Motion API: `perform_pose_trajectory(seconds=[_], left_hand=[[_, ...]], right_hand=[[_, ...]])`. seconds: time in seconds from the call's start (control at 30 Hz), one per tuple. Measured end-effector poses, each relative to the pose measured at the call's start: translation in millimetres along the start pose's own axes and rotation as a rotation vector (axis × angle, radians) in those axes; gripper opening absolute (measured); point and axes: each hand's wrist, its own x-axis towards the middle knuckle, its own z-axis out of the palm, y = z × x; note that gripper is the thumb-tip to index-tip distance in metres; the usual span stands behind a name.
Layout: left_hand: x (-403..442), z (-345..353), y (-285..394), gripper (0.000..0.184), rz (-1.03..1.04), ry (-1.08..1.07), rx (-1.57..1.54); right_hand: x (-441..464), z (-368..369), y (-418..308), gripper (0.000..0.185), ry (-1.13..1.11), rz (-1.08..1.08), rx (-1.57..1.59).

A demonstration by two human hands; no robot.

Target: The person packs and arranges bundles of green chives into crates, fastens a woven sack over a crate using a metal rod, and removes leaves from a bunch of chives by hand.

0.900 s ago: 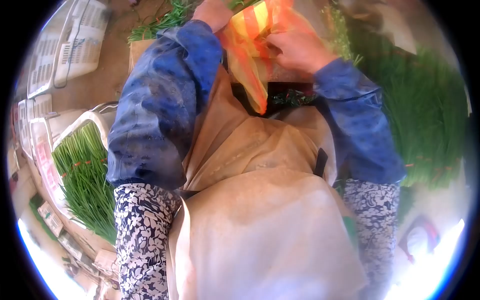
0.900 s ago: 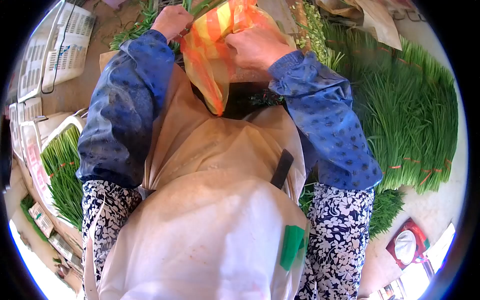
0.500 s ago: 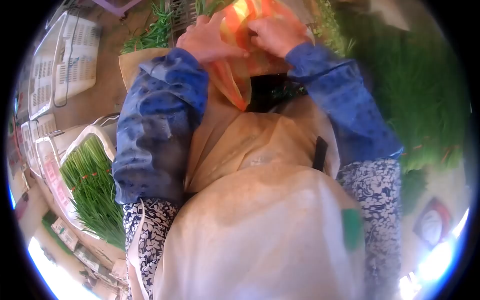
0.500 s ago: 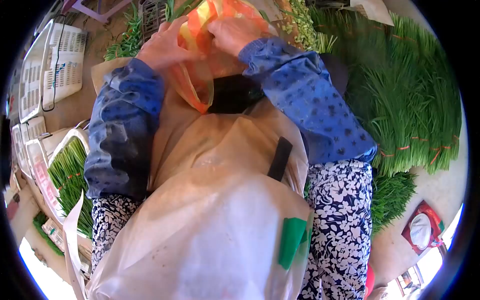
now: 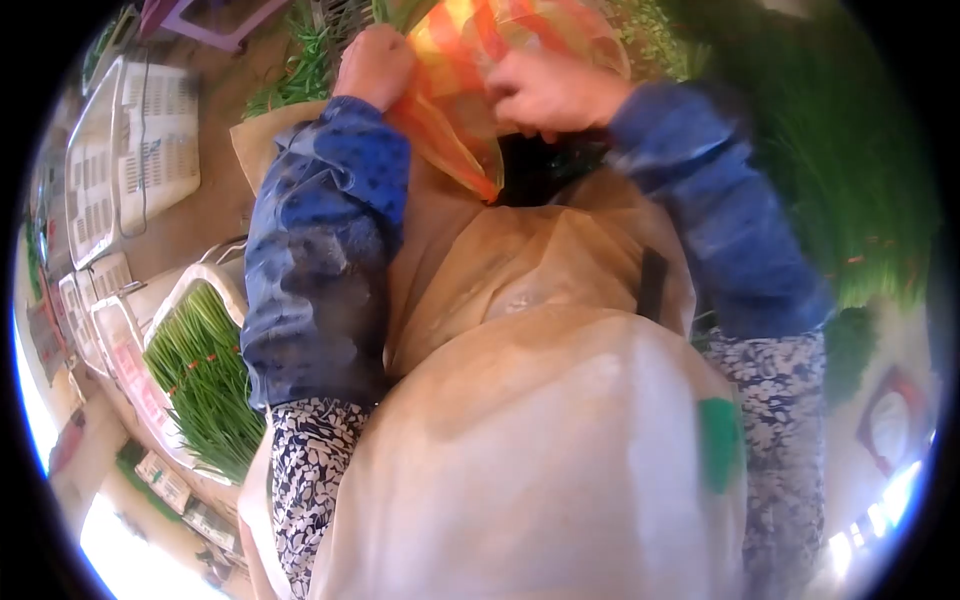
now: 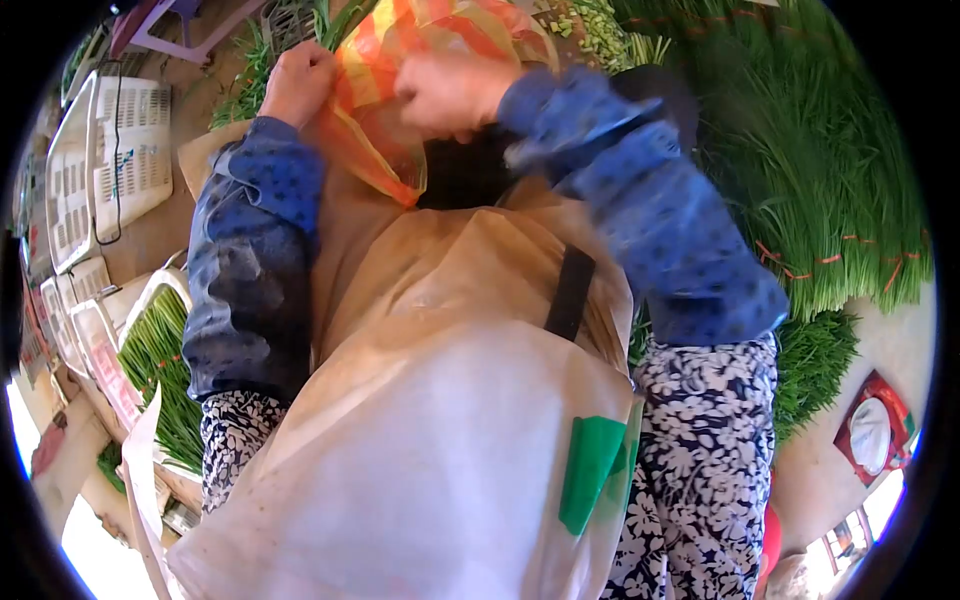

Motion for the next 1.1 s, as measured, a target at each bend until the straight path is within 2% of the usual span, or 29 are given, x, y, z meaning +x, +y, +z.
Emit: perform_pose_trajectory(seconds=[0.03,0.1,0.13,0.2,0.23,0.27,0.3,0.33,0.37,0.4,0.47,0.5,0.53,0.6,0.63,0.67,0.73,0.77,0.8,0.83,0.87,0.93,0.97,1.0,1.03,1.07,1.1], left_hand=[[-5,-1,15,0.027,0.008,-0.001,-0.001],[-24,-3,48,0.032,0.172,0.126,-0.209],[-25,-1,51,0.032,0.172,0.122,-0.201],[-28,8,50,0.063,0.175,-0.245,-0.460],[-27,13,41,0.063,0.178,-0.250,-0.455],[-23,16,34,0.058,0.191,-0.126,-0.183],[-20,18,31,0.053,0.203,0.003,0.085],[-17,19,28,0.053,0.208,-0.002,0.081],[-15,20,24,0.044,0.213,-0.008,0.149],[-14,20,20,0.037,0.215,-0.011,0.222],[-8,22,5,0.035,0.236,0.042,0.227],[-7,21,0,0.034,0.273,0.088,0.219],[-5,18,2,0.034,0.275,0.091,0.223],[2,17,11,0.031,-0.031,0.041,-0.189],[0,17,13,0.031,-0.089,0.035,-0.377],[1,18,10,0.031,-0.088,0.037,-0.378],[2,19,9,0.029,-0.078,0.055,-0.550],[1,20,9,0.029,-0.072,0.053,-0.549],[-4,17,14,0.028,-0.144,0.109,-0.706],[-6,14,17,0.026,-0.215,0.171,-0.864],[-3,12,15,0.026,-0.207,0.184,-0.862],[0,15,6,0.023,-0.423,0.246,-1.062],[1,19,3,0.026,-0.416,0.260,-1.124],[-1,15,9,0.026,-0.415,0.265,-1.122],[-7,7,19,0.027,-0.363,0.207,-0.962],[-9,3,26,0.029,-0.310,0.146,-0.803],[-4,12,26,0.032,-0.279,0.254,-0.778]], right_hand=[[2,10,13,0.018,0.007,0.004,0.000],[11,25,39,0.031,0.549,-0.129,-0.502],[18,24,44,0.031,0.551,-0.131,-0.495],[28,21,50,0.042,0.849,-0.265,-0.376],[34,21,48,0.022,0.880,-0.303,-0.353],[41,18,49,0.022,0.884,-0.294,-0.350],[46,12,47,0.033,0.889,-0.320,-0.327],[49,8,47,0.046,0.891,-0.347,-0.305],[51,5,47,0.059,0.863,-0.409,-0.070],[42,6,37,0.059,0.863,-0.411,-0.068],[28,16,10,0.020,1.098,-0.398,0.078],[25,23,19,0.016,0.906,-0.412,0.081],[28,34,22,0.016,0.908,-0.416,0.082],[23,51,26,0.018,0.865,-0.424,-0.185],[22,52,24,0.022,0.944,-0.432,-0.177],[26,49,22,0.022,0.944,-0.433,-0.180],[36,45,20,0.027,1.098,-0.629,-0.118],[37,44,20,0.028,0.994,-0.484,-0.195],[40,46,25,0.028,0.999,-0.486,-0.197],[45,48,32,0.028,0.919,-0.358,-0.286],[51,50,39,0.027,0.837,-0.235,-0.373],[50,51,39,0.026,0.793,-0.182,-0.362],[48,52,41,0.028,0.728,-0.141,-0.330],[47,53,41,0.029,0.665,-0.100,-0.299],[44,52,35,0.029,0.665,-0.103,-0.297],[40,48,28,0.031,0.755,-0.162,-0.285],[38,46,23,0.032,0.844,-0.219,-0.275]])
